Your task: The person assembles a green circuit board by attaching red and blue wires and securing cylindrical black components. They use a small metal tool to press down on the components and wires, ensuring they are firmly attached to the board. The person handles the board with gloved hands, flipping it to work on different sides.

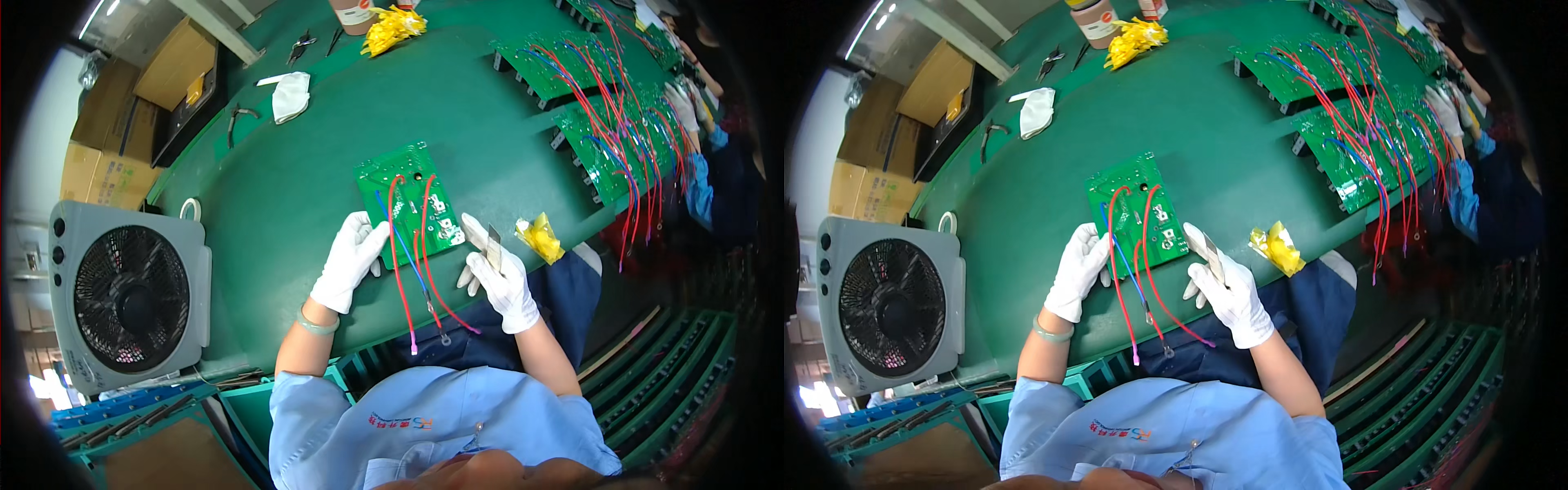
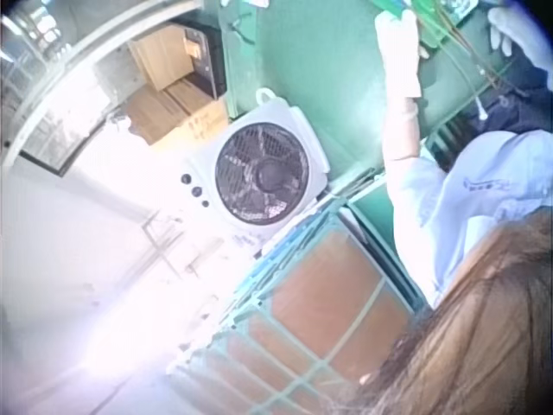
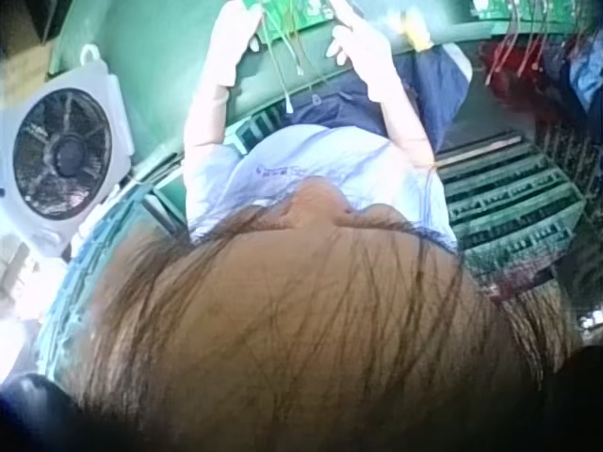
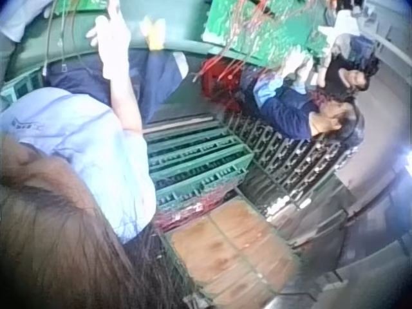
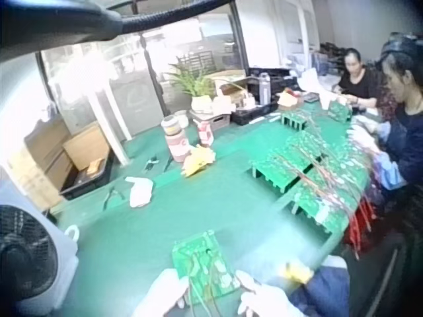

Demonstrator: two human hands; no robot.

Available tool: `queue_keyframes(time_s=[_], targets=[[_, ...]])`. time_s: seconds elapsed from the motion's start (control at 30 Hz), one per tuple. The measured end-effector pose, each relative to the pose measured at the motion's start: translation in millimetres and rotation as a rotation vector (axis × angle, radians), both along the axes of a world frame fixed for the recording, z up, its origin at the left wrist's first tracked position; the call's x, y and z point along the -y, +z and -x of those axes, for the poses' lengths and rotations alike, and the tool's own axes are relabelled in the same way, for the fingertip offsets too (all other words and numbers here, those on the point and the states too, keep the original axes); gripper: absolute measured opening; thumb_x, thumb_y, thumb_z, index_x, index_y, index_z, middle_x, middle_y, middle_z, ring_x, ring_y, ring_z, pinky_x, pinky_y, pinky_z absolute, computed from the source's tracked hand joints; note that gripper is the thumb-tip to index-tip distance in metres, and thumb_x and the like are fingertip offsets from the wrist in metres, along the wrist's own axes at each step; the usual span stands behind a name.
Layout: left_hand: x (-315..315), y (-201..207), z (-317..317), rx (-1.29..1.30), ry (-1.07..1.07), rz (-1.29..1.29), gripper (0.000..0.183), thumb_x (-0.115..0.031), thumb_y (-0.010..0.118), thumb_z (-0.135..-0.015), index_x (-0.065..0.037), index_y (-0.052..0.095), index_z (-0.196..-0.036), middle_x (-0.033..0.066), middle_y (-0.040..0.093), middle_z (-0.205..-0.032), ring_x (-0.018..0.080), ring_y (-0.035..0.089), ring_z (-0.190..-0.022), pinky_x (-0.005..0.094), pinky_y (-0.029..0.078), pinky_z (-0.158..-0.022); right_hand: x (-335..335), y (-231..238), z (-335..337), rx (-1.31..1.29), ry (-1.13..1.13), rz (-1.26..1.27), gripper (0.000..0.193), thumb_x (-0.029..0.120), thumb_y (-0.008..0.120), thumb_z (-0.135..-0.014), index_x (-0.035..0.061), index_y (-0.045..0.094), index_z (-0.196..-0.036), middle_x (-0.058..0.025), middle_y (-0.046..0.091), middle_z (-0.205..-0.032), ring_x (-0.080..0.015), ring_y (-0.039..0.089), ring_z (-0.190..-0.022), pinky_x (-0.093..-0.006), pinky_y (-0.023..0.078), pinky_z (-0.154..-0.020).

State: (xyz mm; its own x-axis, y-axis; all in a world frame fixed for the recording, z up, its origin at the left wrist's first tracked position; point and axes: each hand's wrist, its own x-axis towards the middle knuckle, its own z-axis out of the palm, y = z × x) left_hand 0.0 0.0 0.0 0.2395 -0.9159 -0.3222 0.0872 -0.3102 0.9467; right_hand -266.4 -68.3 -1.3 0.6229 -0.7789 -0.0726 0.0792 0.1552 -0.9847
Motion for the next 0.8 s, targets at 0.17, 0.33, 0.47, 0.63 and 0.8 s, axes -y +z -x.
queue_keyframes(time_s=[0.17,0.33,0.47,0.63,0.8], targets=[[3,1,7,-0.104,0.071,-0.001,0.021,-0.02,0.061,-0.1,-0.005,0.05,-0.11,0.002,0.063,-0.082,0.008,0.061,-0.061,0.0217,0.051,-0.049,-2,0,10,0.093,-0.055,0.008,0.049,0.017,0.055,-0.1,-0.0012,0.046,-0.145,-0.0125,0.067,-0.118,-0.0092,0.063,-0.069,-0.0218,0.05,-0.058],[-3,6,6,-0.135,0.082,-0.054,0.025,-0.026,0.057,-0.102,-0.005,0.051,-0.114,0.0057,0.067,-0.095,0.014,0.067,-0.075,0.0282,0.058,-0.064,-24,1,31,-0.065,-0.008,0.036,0.042,0.008,0.055,-0.099,0.0059,0.054,-0.141,-0.007,0.069,-0.117,-0.0058,0.059,-0.069,-0.0224,0.051,-0.061],[-10,33,39,-0.143,0.077,-0.085,0.039,-0.025,0.058,-0.101,-0.005,0.046,-0.132,0.0114,0.066,-0.113,0.0235,0.071,-0.089,0.0321,0.061,-0.07,-48,-19,65,-0.074,0.13,0.026,0.041,0.009,0.058,-0.098,0.0052,0.055,-0.139,-0.0079,0.069,-0.123,-0.0061,0.057,-0.068,-0.0233,0.052,-0.063],[-8,39,65,-0.2,0.249,0.017,0.043,-0.018,0.063,-0.097,-0.004,0.048,-0.135,0.0079,0.064,-0.119,0.0227,0.067,-0.101,0.0399,0.06,-0.088,-70,-39,94,-0.066,0.257,0.07,0.04,0.017,0.059,-0.099,0.0065,0.056,-0.138,-0.0073,0.072,-0.114,-0.0107,0.06,-0.055,-0.0243,0.053,-0.059],[49,5,42,-0.247,0.151,0.164,0.041,-0.014,0.064,-0.096,-0.002,0.051,-0.132,0.0081,0.062,-0.116,0.0246,0.065,-0.1,0.0415,0.057,-0.093,-65,-44,120,0.079,0.117,-0.099,0.038,0.019,0.058,-0.101,0.0064,0.058,-0.137,-0.0067,0.073,-0.112,-0.0067,0.059,-0.061,-0.0221,0.05,-0.058]])
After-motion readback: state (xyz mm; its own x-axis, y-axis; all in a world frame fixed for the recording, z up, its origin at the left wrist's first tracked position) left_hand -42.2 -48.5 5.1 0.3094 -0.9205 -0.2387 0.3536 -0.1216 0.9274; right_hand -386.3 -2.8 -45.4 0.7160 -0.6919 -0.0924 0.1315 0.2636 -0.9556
